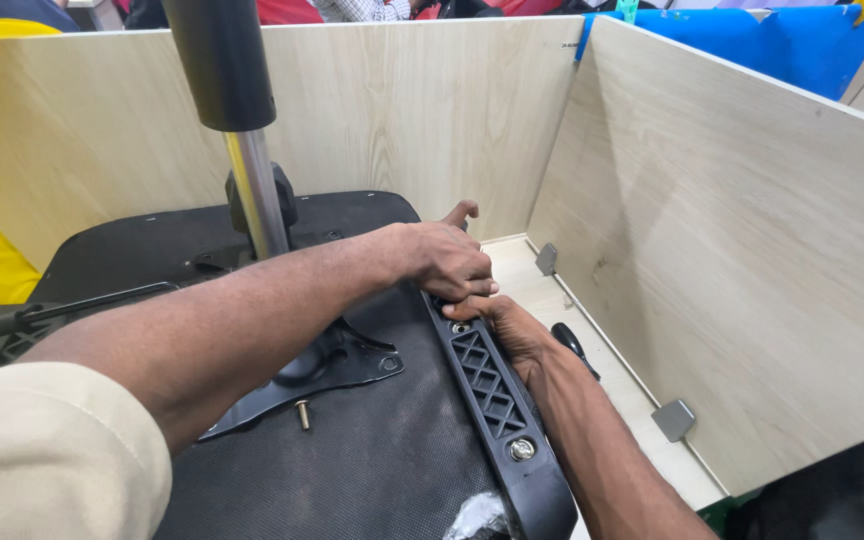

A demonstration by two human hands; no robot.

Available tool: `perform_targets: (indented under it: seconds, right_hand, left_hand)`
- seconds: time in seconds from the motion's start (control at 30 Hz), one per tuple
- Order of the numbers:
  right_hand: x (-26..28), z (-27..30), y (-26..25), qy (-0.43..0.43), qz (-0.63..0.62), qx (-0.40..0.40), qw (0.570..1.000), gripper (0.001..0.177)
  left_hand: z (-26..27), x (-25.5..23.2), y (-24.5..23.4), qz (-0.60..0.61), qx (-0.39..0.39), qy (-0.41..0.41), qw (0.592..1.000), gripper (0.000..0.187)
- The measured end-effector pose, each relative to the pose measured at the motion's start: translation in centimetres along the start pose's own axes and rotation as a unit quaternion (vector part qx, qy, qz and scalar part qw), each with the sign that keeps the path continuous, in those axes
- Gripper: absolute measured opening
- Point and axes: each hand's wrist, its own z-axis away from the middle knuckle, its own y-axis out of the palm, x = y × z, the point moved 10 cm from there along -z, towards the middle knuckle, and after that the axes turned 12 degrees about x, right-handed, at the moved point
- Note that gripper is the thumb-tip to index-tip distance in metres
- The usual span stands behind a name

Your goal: The person uses a screwdriver to tighten screws into a black plastic bracket attached to the underside of an office chair seat. They repeatedly adjust the bracket and re-tighten the screws to secure it in place.

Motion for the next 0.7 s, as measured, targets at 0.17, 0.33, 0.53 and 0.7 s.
perform_targets:
  seconds: [0.17,0.33,0.53,0.7]
  right_hand:
    - [0.8,-0.1,-0.1,-0.025,-0.012,-0.023,0.999,0.022]
    - [2.0,0.0,-0.3,-0.061,0.016,-0.035,0.997,0.029]
    - [1.1,-0.2,-0.8,-0.013,0.026,-0.016,0.999,0.018]
    - [1.3,0.0,-0.5,-0.026,0.053,-0.016,0.998,0.018]
  left_hand:
    - [-1.5,0.0,0.2,0.100,-0.028,0.074,0.992,0.045]
    - [-2.2,0.5,1.1,0.023,0.033,0.000,0.999,0.078]
    - [-0.6,-0.3,-0.1,0.030,-0.016,0.006,0.999,0.089]
    - [-0.8,0.2,0.0,0.068,-0.055,0.003,0.996,0.086]
